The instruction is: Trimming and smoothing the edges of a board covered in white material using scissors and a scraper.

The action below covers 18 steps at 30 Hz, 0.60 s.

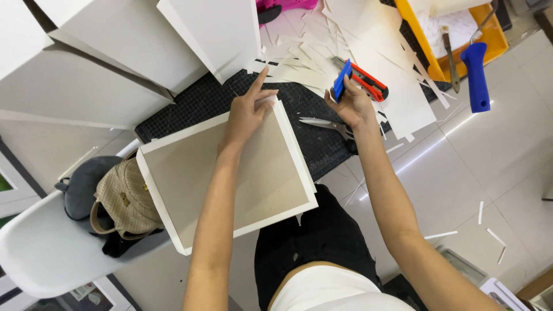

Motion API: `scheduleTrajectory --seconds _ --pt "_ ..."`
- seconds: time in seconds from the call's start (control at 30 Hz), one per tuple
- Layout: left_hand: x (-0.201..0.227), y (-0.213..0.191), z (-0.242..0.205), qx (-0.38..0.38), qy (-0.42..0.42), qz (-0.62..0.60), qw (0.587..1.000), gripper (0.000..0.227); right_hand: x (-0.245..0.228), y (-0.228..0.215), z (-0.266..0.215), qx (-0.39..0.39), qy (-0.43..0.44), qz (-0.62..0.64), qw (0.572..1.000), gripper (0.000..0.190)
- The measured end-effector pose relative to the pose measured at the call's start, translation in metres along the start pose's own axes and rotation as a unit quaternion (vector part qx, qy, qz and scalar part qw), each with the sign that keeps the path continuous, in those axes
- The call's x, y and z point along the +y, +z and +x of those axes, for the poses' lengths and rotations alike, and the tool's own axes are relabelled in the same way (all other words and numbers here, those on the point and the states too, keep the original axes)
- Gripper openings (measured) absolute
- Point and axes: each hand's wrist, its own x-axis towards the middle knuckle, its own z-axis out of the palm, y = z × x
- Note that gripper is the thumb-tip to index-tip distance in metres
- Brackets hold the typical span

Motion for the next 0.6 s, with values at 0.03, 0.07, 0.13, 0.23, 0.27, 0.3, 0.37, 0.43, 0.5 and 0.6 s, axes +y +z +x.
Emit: scheduleTrajectory --seconds 0.03,0.07,0.13,0.23,0.27,0.3,0.37,0.43,0.5,0.6 --pt "-0.003 0.002 -0.001 0.005 0.004 0.002 1.0 0.075 0.003 -0.003 -0.005 0.006 0.007 0.019 1.0 0.021" --pt "-0.008 0.003 0.002 0.003 0.007 0.001 1.0 0.075 0.005 -0.003 -0.008 0.007 0.004 0.021 1.0 0.021" --pt "-0.018 0.004 0.008 0.022 -0.012 -0.062 0.998 0.088 0.011 -0.003 -0.016 0.0 0.006 0.032 0.999 0.026" --pt "-0.03 0.019 0.021 0.069 -0.092 -0.024 0.993 0.095 0.021 -0.007 -0.024 -0.003 -0.003 0.029 1.0 0.027" --pt "-0.036 0.025 0.022 0.067 -0.088 -0.025 0.994 0.095 0.024 -0.007 -0.033 -0.003 -0.008 0.03 1.0 0.027" --pt "-0.041 0.03 0.025 0.095 -0.121 -0.001 0.988 0.097 0.025 -0.006 -0.039 -0.013 -0.006 0.034 0.999 0.025" --pt "-0.047 0.039 0.031 0.122 -0.151 0.023 0.981 0.1 0.026 -0.009 -0.049 -0.021 -0.007 0.038 0.999 0.024" --pt "-0.051 0.048 0.027 0.206 -0.111 0.064 0.97 0.091 0.03 -0.023 -0.058 -0.008 -0.012 0.047 0.999 0.024" --pt "-0.039 0.056 0.027 0.228 -0.066 0.033 0.971 0.08 0.023 -0.027 -0.071 -0.002 -0.012 0.039 0.999 0.025" --pt "-0.014 0.089 0.029 0.258 0.004 -0.015 0.966 0.063 0.002 -0.03 -0.065 -0.007 -0.018 0.022 1.0 0.027"
